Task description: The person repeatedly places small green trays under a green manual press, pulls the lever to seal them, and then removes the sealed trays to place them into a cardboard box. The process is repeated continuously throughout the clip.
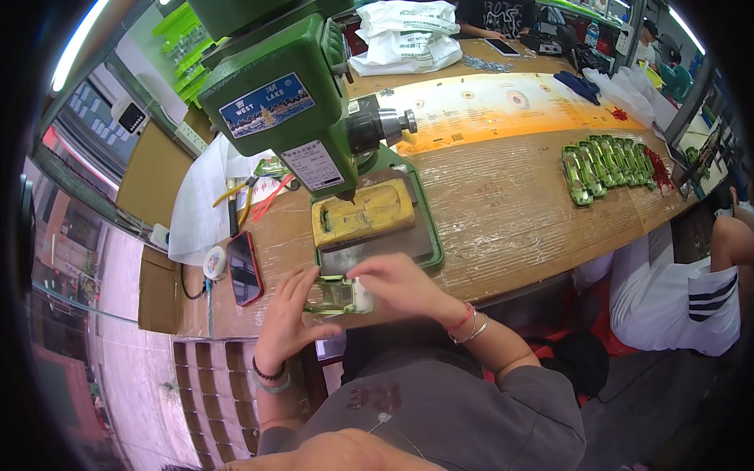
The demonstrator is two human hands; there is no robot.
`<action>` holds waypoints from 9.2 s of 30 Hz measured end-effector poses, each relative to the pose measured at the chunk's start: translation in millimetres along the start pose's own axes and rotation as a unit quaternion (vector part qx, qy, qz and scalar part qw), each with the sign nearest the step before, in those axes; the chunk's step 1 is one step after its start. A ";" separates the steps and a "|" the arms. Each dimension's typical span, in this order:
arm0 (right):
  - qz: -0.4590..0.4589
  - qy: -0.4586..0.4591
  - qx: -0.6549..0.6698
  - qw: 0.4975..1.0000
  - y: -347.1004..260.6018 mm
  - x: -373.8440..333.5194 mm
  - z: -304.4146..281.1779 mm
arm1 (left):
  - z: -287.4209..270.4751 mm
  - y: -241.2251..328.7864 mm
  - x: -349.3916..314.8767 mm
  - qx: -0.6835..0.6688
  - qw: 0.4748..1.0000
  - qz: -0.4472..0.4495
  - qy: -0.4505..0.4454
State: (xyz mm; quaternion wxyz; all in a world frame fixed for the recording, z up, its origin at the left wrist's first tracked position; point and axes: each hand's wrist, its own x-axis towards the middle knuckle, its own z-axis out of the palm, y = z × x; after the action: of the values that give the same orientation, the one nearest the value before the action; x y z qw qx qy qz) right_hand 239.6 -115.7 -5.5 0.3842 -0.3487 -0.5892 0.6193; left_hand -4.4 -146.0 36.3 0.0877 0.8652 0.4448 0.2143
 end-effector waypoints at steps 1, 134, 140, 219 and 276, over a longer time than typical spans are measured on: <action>-0.019 -0.001 0.011 1.000 0.4 3.3 -1.1 | -0.2 -5.7 0.8 -0.022 1.000 -0.017 -0.012; -0.395 0.319 -0.188 0.841 -193.9 107.0 -95.6 | 65.0 -85.2 107.0 -0.183 0.978 0.046 0.091; -0.248 0.203 -0.094 0.943 -70.4 196.6 -223.7 | 71.7 -86.1 114.8 -0.207 0.974 0.052 0.081; -0.124 -0.122 -0.271 0.947 33.4 4.1 91.6 | 58.9 6.3 -62.1 -0.531 0.702 -0.360 0.308; 0.016 0.201 -0.349 0.915 -43.1 78.7 -141.8 | 62.9 -83.4 103.3 -0.162 0.983 0.040 0.075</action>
State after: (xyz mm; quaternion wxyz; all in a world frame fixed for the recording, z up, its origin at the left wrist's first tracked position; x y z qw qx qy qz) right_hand 331.5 20.0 30.4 0.3382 -0.5877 -0.6724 0.2970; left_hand 15.7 -11.1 -18.2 0.1845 0.8382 0.3744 0.3510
